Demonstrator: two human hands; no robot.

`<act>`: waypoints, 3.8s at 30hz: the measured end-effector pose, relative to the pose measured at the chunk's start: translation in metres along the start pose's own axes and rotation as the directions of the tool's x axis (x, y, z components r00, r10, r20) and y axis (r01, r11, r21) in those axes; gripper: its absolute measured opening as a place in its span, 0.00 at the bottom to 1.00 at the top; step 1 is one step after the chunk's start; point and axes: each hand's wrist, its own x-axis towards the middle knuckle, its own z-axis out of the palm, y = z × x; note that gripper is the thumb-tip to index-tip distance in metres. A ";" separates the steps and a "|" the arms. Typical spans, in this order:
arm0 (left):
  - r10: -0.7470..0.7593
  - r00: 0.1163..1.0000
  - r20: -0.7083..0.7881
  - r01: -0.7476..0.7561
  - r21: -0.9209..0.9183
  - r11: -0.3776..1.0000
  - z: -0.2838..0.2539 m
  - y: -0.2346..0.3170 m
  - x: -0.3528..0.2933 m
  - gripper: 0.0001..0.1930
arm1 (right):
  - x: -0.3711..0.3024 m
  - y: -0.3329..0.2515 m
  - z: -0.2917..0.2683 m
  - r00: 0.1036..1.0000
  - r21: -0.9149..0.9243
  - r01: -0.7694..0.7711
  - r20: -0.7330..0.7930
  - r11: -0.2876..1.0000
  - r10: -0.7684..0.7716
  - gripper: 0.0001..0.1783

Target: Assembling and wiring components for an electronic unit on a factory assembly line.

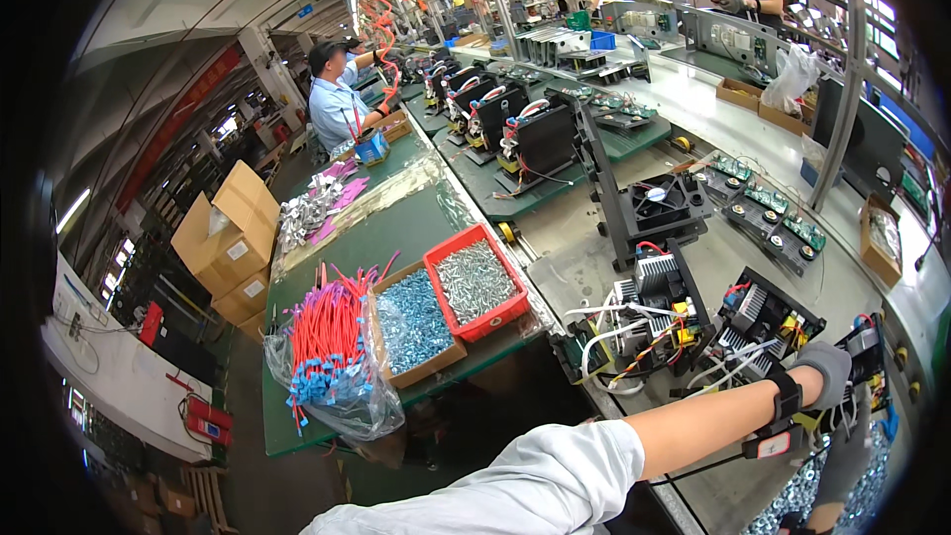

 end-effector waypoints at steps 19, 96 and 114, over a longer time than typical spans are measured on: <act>0.246 0.960 -0.130 -0.200 0.291 0.936 -0.003 -0.008 -0.023 0.06 | 0.033 -0.056 -0.026 0.939 0.368 0.254 0.127 0.894 -0.319 0.17; 0.022 0.999 -0.045 -0.034 -0.262 0.964 0.008 -0.025 -0.014 0.13 | 0.065 -0.028 0.012 0.919 0.555 0.022 0.316 0.832 -0.235 0.11; 0.092 0.986 0.136 -0.009 -0.512 0.859 -0.026 -0.037 -0.031 0.16 | 0.042 -0.020 -0.022 0.962 0.835 -0.250 0.271 0.491 0.030 0.12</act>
